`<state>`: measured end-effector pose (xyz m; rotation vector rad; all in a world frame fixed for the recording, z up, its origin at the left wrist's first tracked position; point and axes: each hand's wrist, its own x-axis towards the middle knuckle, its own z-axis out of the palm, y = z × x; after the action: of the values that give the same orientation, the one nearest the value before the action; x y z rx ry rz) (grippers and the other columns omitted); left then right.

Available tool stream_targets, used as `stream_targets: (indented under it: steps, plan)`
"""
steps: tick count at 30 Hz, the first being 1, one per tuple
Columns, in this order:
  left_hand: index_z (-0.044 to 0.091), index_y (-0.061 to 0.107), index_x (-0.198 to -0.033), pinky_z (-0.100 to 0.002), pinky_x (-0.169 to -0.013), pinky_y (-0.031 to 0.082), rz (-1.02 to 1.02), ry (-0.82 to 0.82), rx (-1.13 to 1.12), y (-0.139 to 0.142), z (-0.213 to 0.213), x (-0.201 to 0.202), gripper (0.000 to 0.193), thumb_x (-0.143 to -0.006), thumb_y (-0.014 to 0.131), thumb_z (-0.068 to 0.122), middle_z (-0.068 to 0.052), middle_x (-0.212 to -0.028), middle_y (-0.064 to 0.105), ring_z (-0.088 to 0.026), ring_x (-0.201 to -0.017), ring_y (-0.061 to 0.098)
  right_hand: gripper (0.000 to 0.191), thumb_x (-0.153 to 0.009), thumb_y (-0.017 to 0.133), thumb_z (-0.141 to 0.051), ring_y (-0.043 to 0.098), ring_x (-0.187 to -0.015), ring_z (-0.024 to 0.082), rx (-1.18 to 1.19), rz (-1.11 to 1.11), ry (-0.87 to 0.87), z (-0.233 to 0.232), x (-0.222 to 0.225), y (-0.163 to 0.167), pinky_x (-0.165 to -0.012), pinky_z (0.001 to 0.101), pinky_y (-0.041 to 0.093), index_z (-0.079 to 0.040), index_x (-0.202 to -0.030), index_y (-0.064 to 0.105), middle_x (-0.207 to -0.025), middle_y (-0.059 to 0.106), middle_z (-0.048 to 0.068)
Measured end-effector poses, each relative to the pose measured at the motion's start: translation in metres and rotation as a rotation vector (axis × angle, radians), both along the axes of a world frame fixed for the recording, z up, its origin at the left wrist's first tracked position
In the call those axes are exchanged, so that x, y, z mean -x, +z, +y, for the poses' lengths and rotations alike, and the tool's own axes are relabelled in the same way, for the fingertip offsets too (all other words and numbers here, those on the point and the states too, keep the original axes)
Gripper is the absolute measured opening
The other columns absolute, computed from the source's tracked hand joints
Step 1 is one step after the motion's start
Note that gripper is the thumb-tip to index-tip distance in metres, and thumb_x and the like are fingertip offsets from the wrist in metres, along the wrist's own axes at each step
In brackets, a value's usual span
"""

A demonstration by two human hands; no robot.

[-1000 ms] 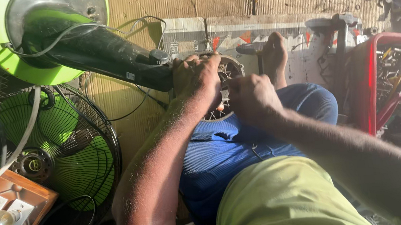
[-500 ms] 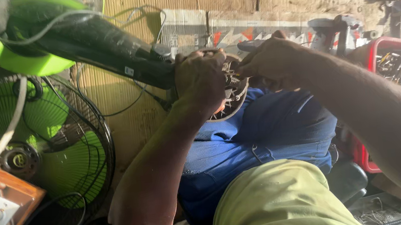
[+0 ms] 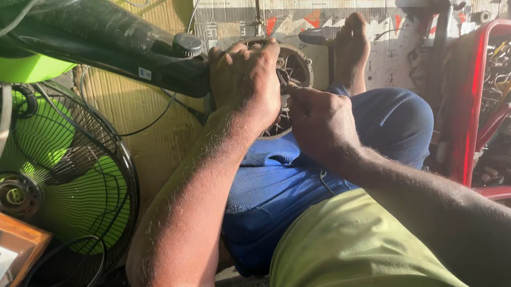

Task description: The person sits on the floor and uses a screwdriver to work on the internal components of a disassembled electric fan motor. They manipulate the motor housing and wires while seated, with a red toolbox and other fans visible nearby.

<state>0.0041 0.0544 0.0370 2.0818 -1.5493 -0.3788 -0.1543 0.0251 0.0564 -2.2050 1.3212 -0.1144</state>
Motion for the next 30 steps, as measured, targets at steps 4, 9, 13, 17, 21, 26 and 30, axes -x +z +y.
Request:
stream_targets:
  steps: [4,9,13,17,21,26,30]
  plan:
    - [0.01,0.072,-0.104,-0.052,-0.092,0.042,0.035,-0.046,-0.05,0.0,0.002,-0.002,0.027,-0.077,0.069,0.009,-0.012,-0.093,0.076,-0.031,-0.102,0.069,0.024,-0.098,0.059,-0.015,0.074,-0.075,0.036,0.121,-0.172,0.034,0.015,0.007,-0.019,-0.066,0.0452,0.056,-0.008,-0.115,0.075,-0.086,0.07,0.022]
    - [0.013,0.072,-0.098,-0.054,-0.092,0.042,0.012,-0.029,-0.127,0.0,0.0,0.002,0.028,-0.071,0.075,0.012,-0.012,-0.093,0.076,-0.033,-0.101,0.068,0.031,-0.097,0.059,-0.011,0.074,-0.082,0.037,0.254,-0.241,-0.049,0.039,0.005,-0.038,-0.073,0.0455,0.057,-0.007,-0.125,0.072,-0.092,0.073,0.021]
    - [0.016,0.071,-0.103,-0.055,-0.096,0.041,0.0,-0.003,-0.125,0.003,-0.002,0.005,0.023,-0.08,0.069,0.012,-0.012,-0.088,0.077,-0.032,-0.105,0.069,0.025,-0.094,0.069,-0.018,0.071,-0.08,0.037,0.119,-0.207,-0.037,0.014,0.01,-0.025,-0.069,0.0413,0.056,-0.008,-0.116,0.073,-0.086,0.073,0.02]
    - [0.018,0.07,-0.107,-0.055,-0.098,0.041,-0.002,0.006,-0.131,-0.003,-0.004,0.003,0.022,-0.088,0.062,0.011,-0.012,-0.085,0.078,-0.032,-0.107,0.069,0.03,-0.093,0.062,-0.021,0.059,-0.061,0.013,-0.718,-0.239,-0.212,-0.038,0.03,-0.02,-0.05,0.0302,0.047,-0.011,-0.121,0.07,-0.075,0.068,0.0]
    - [0.015,0.07,-0.105,-0.055,-0.093,0.042,-0.009,-0.024,-0.076,-0.015,-0.005,0.0,0.024,-0.083,0.062,0.01,-0.012,-0.088,0.078,-0.033,-0.101,0.07,0.025,-0.094,0.07,-0.021,0.053,-0.048,0.006,-1.063,-0.333,-0.287,-0.059,0.031,-0.029,-0.037,0.0223,0.041,-0.01,-0.117,0.07,-0.066,0.062,-0.003]
    - [0.013,0.069,-0.108,-0.054,-0.096,0.044,0.041,-0.042,-0.071,-0.021,-0.003,-0.002,0.023,-0.09,0.058,0.005,-0.009,-0.089,0.078,-0.028,-0.094,0.073,0.023,-0.095,0.068,-0.026,0.047,-0.043,0.012,-0.804,-0.013,-0.441,-0.052,0.007,-0.015,-0.035,0.0282,0.036,-0.017,-0.113,0.078,-0.065,0.065,0.005]
    - [0.012,0.07,-0.109,-0.055,-0.091,0.043,0.017,-0.039,-0.055,-0.015,-0.001,-0.001,0.027,-0.084,0.063,0.006,-0.011,-0.092,0.077,-0.031,-0.1,0.071,0.023,-0.097,0.068,-0.025,0.056,-0.052,0.008,-0.549,-0.014,-0.223,-0.033,-0.003,-0.004,-0.048,0.0325,0.049,-0.009,-0.109,0.08,-0.07,0.069,0.007]
